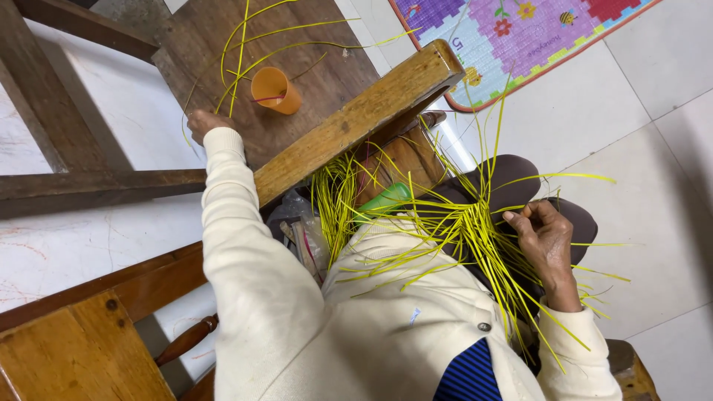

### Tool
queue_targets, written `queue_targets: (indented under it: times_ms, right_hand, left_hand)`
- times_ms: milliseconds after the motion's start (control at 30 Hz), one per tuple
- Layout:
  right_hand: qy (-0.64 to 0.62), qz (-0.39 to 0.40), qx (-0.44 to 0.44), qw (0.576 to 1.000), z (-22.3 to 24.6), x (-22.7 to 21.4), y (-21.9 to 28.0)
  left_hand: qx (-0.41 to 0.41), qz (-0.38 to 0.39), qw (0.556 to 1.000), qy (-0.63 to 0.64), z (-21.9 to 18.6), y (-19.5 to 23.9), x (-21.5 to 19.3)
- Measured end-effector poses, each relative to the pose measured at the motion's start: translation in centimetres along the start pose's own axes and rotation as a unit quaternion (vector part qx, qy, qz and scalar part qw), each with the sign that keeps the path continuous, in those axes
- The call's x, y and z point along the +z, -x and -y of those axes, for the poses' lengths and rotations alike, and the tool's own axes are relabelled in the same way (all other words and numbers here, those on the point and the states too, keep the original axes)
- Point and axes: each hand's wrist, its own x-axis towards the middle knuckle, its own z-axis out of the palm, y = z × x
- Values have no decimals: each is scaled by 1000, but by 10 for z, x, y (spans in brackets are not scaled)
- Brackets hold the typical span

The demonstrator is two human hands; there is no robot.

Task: Weaving yellow flexible strands together by hand to create a woven structure

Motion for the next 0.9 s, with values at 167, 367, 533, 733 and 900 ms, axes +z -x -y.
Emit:
queue_targets:
  times_ms: [167, 367, 533, 733, 900]
  right_hand:
    - [-2, -4, -4, 1000, 3, -1, 2]
    - [-13, -9, -14, 1000, 3, -5, 0]
    - [-2, -32, 27, 999, 29, -8, 2]
    - [126, -196, -332, 914, 37, -15, -1]
    - [208, -245, -518, 793, 52, -12, 13]
  left_hand:
    - [15, -33, 997, 71, -4, -18, 10]
    - [127, -131, 955, 233, -24, -30, -9]
    - [286, -79, 824, 483, -103, 76, -93]
    - [512, -102, 698, 490, -164, 284, -114]
    - [683, 53, 594, 422, -147, 449, -74]
